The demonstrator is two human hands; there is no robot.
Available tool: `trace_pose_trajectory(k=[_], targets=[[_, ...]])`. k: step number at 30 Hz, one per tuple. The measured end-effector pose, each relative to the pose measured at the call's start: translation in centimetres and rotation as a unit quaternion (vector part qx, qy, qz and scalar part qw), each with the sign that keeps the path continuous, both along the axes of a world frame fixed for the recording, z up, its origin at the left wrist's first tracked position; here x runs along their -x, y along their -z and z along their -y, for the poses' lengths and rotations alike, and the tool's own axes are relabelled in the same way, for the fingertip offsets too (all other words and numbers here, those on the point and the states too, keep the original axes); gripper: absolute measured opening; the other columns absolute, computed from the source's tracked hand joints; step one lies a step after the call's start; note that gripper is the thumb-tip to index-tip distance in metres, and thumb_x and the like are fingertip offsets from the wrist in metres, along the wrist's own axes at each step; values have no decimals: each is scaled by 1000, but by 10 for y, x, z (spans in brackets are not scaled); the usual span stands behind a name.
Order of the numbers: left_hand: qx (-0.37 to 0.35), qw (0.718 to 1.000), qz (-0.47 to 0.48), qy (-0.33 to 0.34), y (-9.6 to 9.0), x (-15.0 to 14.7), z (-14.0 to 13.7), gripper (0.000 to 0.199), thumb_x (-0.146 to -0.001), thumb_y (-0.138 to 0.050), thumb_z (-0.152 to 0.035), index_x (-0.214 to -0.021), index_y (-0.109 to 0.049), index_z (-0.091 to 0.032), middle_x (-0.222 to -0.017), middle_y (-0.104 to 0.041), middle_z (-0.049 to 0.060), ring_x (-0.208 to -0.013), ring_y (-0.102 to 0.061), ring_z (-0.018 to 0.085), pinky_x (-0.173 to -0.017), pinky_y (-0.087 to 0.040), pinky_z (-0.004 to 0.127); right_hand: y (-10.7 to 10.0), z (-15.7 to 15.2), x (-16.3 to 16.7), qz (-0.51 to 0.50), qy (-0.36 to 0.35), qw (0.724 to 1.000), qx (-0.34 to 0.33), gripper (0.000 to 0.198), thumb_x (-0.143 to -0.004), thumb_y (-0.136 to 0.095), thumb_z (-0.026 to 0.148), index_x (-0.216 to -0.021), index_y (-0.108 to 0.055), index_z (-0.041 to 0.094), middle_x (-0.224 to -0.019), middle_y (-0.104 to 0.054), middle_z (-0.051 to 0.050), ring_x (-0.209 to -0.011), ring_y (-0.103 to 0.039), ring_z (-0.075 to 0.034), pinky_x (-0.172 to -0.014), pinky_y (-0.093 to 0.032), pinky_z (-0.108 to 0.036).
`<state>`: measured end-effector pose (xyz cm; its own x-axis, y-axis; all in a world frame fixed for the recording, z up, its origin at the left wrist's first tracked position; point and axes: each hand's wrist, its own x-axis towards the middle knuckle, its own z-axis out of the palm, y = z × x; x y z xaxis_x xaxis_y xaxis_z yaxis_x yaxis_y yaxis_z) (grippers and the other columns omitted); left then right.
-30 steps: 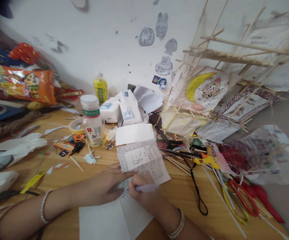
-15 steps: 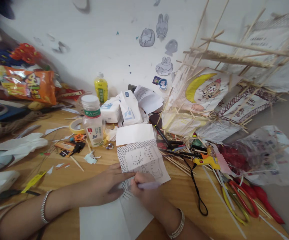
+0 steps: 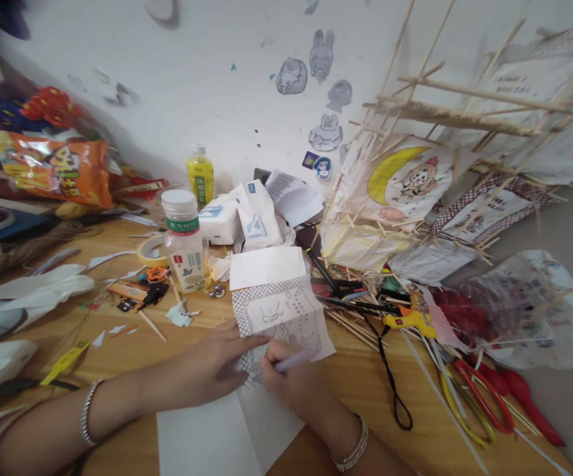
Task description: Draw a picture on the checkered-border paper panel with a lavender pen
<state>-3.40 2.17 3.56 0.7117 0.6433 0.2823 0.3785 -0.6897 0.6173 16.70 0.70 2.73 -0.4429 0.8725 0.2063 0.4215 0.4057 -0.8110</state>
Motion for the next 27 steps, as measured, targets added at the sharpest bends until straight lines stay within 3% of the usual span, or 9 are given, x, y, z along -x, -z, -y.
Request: trace_pose_trajectory(k=[8, 21, 27], targets=[[-5, 1000, 1, 6, 0, -1, 1, 57, -78, -60, -14, -133, -47, -26, -131, -52, 9, -119, -47, 31, -100, -38, 45, 7, 0, 1, 25, -67, 995, -64, 30, -83, -45, 20, -57, -31, 22, -54, -36, 6, -52, -39, -12, -51, -28, -26], [-7, 1000, -12, 7, 1, 0, 2, 55, -80, -60, -16, -132, -46, -25, -128, -53, 10, -117, -47, 32, -99, -38, 45, 8, 0, 1, 66, -60, 988, -123, 31, -86, -42, 20, -59, -27, 23, -55, -36, 5, -55, -40, -13, -53, -31, -27], [-4, 1000, -20, 11, -2, 0, 2, 54, -79, -59, -15, -131, -48, -25, -127, -53, 10, -116, -47, 31, -98, -38, 45, 10, -1, 0, 41, -68, 991, -110, 30, -85, -44, 21, -59, -29, 22, -54, -36, 6, -52, -40, -12, -51, -28, -27]])
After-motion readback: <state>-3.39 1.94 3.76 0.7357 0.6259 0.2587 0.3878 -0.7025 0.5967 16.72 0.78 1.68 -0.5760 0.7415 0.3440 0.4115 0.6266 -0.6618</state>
